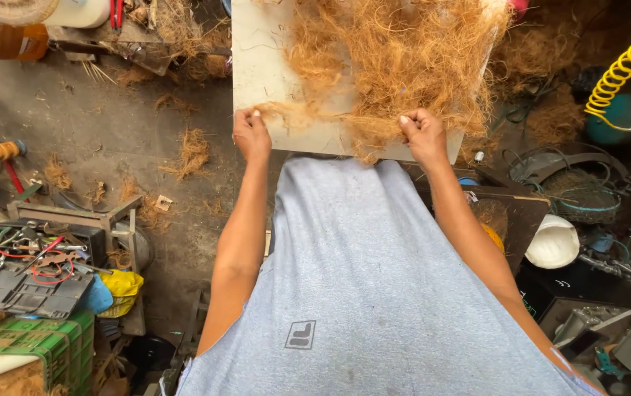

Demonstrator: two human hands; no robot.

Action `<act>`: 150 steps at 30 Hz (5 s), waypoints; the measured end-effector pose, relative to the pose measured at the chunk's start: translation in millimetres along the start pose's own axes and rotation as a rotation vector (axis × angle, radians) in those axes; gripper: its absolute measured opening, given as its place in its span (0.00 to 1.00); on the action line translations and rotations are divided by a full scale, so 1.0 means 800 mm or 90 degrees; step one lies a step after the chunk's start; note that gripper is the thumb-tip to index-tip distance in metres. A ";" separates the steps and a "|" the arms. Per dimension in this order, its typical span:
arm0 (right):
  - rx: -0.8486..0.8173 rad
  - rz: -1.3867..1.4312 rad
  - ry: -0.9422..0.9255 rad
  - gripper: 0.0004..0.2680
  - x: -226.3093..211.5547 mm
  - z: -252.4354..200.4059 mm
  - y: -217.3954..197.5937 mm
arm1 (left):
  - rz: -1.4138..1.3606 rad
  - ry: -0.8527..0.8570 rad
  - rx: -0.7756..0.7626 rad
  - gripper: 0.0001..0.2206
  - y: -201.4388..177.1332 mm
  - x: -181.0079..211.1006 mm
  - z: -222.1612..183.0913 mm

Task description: Preparing and layering coconut fibers on a board by pulling them apart and trimming with scissors

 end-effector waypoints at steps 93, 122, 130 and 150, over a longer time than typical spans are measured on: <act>0.012 0.238 -0.213 0.04 -0.181 -0.048 -0.049 | -0.164 0.392 -0.600 0.25 0.030 0.350 -0.198; 0.417 0.025 -0.185 0.05 -0.043 0.087 -0.225 | 0.034 0.323 -0.398 0.03 0.073 0.237 -0.123; -0.083 -0.530 -0.241 0.10 -0.139 0.135 0.012 | 0.295 0.565 -0.431 0.21 0.175 0.261 -0.128; -0.049 -0.352 -0.321 0.02 -0.185 0.052 -0.044 | 0.105 0.517 -0.396 0.10 0.219 0.267 -0.155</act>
Point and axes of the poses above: each hand's wrist, its own z-axis towards the middle knuckle, its own y-axis out of the palm, x = y × z, the point moved 3 cm from there along z, towards the middle knuckle, and after that the axes turned 4 degrees about -y, right-handed, at the moved point
